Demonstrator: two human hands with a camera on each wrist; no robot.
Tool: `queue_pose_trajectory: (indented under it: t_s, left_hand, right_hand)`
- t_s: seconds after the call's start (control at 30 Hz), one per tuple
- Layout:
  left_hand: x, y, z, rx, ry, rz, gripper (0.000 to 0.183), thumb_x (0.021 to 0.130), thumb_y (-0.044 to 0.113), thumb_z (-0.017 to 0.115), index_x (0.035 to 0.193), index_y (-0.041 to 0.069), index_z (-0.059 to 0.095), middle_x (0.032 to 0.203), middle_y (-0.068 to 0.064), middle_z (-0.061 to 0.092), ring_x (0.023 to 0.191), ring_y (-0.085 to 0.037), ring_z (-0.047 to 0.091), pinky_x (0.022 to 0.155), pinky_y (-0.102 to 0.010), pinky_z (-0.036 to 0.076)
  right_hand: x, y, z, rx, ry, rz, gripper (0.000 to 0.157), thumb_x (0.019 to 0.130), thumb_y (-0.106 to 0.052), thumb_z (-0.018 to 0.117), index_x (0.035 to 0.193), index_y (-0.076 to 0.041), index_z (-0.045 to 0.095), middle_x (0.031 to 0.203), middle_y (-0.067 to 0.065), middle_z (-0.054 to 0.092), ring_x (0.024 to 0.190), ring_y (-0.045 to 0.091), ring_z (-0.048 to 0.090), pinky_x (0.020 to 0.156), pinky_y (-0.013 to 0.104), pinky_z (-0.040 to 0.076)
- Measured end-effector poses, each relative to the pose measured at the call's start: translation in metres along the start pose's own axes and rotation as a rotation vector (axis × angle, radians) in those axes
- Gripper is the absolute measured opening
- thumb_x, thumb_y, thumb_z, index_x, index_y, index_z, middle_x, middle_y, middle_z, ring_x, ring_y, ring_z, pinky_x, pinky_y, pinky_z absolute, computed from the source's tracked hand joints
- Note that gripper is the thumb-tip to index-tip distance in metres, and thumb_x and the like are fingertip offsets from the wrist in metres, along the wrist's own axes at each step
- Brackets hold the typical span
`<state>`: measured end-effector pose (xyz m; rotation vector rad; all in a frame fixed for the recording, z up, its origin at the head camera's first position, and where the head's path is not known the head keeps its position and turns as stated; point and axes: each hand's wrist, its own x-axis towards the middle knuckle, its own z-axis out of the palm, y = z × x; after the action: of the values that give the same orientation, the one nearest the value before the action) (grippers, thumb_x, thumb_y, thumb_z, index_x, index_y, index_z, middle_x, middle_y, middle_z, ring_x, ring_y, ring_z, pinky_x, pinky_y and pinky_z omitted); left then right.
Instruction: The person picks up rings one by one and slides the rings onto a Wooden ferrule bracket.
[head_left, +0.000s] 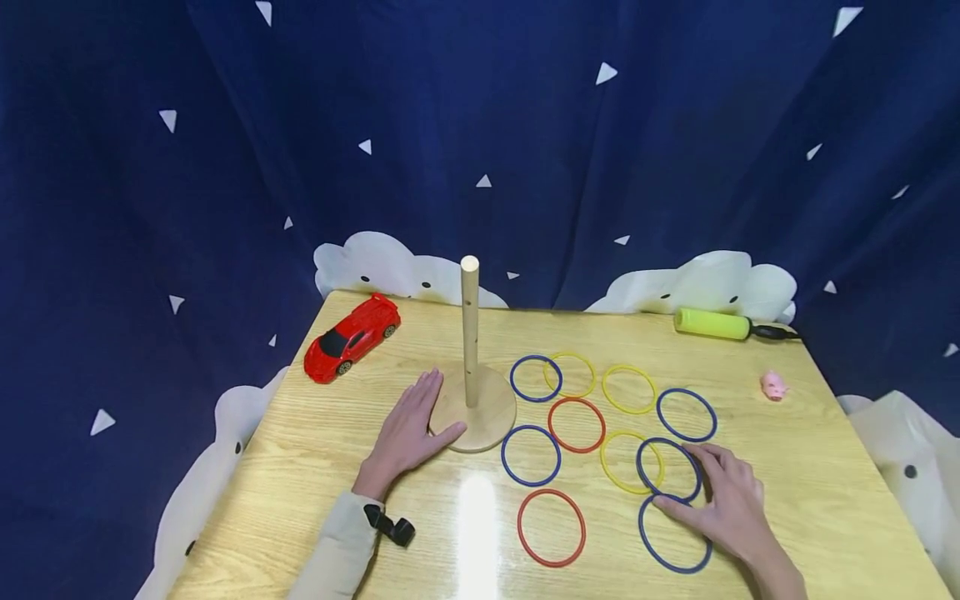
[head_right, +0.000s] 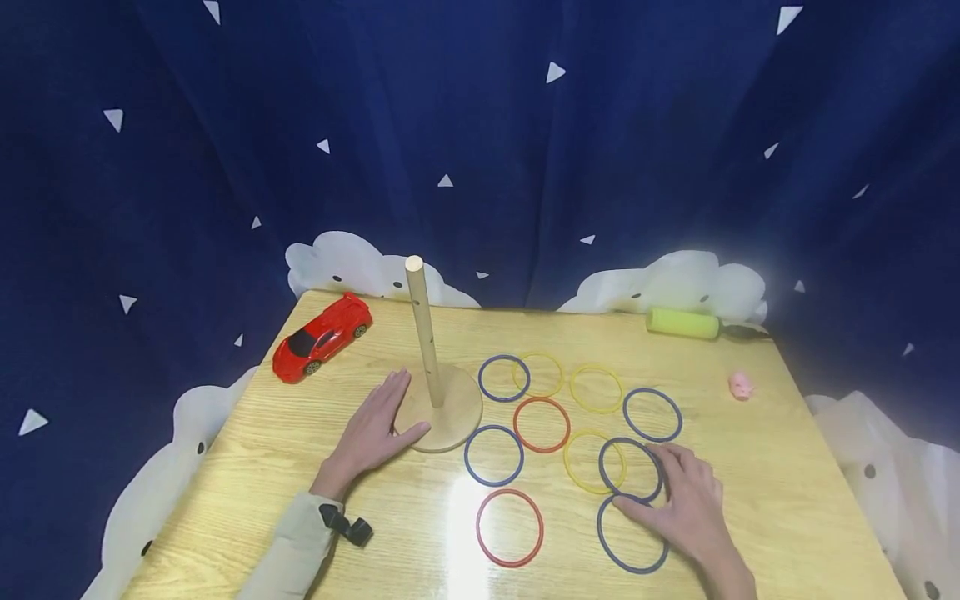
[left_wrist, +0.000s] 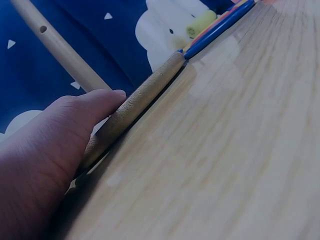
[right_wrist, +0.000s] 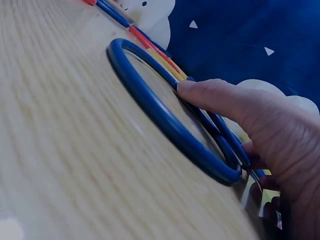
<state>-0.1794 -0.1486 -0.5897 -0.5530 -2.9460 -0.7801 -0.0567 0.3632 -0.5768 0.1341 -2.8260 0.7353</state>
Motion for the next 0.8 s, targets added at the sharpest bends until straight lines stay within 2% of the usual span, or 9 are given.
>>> queue_pose_trajectory:
  t_s: [0.33,0.6,0.7,0.8]
  left_hand:
    - [-0.003,0.002,-0.004,-0.003,0.011,0.005,0.105,0.093,0.078,0.054,0.167,0.011,0.023,0.173,-0.006,0.023,0.161,-0.024,0.018,0.13,-0.046,0.019]
    - [-0.003,0.002,-0.004,0.0,0.013,0.001,0.105,0.092,0.079,0.054,0.167,0.011,0.024,0.174,-0.004,0.023,0.161,-0.023,0.018,0.129,-0.047,0.02]
    - [-0.001,0.002,-0.003,0.0,0.012,-0.001,0.105,0.092,0.08,0.053,0.167,0.012,0.024,0.174,-0.003,0.023,0.161,-0.022,0.017,0.129,-0.046,0.02]
    - [0.0,0.002,-0.003,0.004,0.012,-0.001,0.106,0.092,0.08,0.052,0.167,0.012,0.024,0.174,-0.003,0.023,0.161,-0.022,0.017,0.129,-0.046,0.02]
  right_hand:
    - [0.008,-0.006,0.005,0.028,-0.011,-0.03,0.096,0.061,-0.051,0.098,0.14,-0.012,0.059,0.139,0.019,0.049,0.12,0.05,0.041,0.086,0.064,0.029]
    - [0.01,-0.006,0.006,0.102,0.029,-0.047,0.097,0.048,-0.04,0.104,0.125,-0.002,0.057,0.121,0.016,0.053,0.111,0.04,0.043,0.088,0.057,0.028]
    - [0.012,-0.01,0.003,0.146,0.032,-0.035,0.099,0.049,-0.036,0.105,0.126,0.001,0.056,0.117,0.016,0.055,0.109,0.034,0.043,0.09,0.049,0.029]
    - [0.013,-0.014,-0.001,0.193,0.021,-0.015,0.099,0.052,-0.033,0.105,0.129,0.003,0.053,0.111,0.014,0.058,0.105,0.026,0.045,0.092,0.032,0.031]
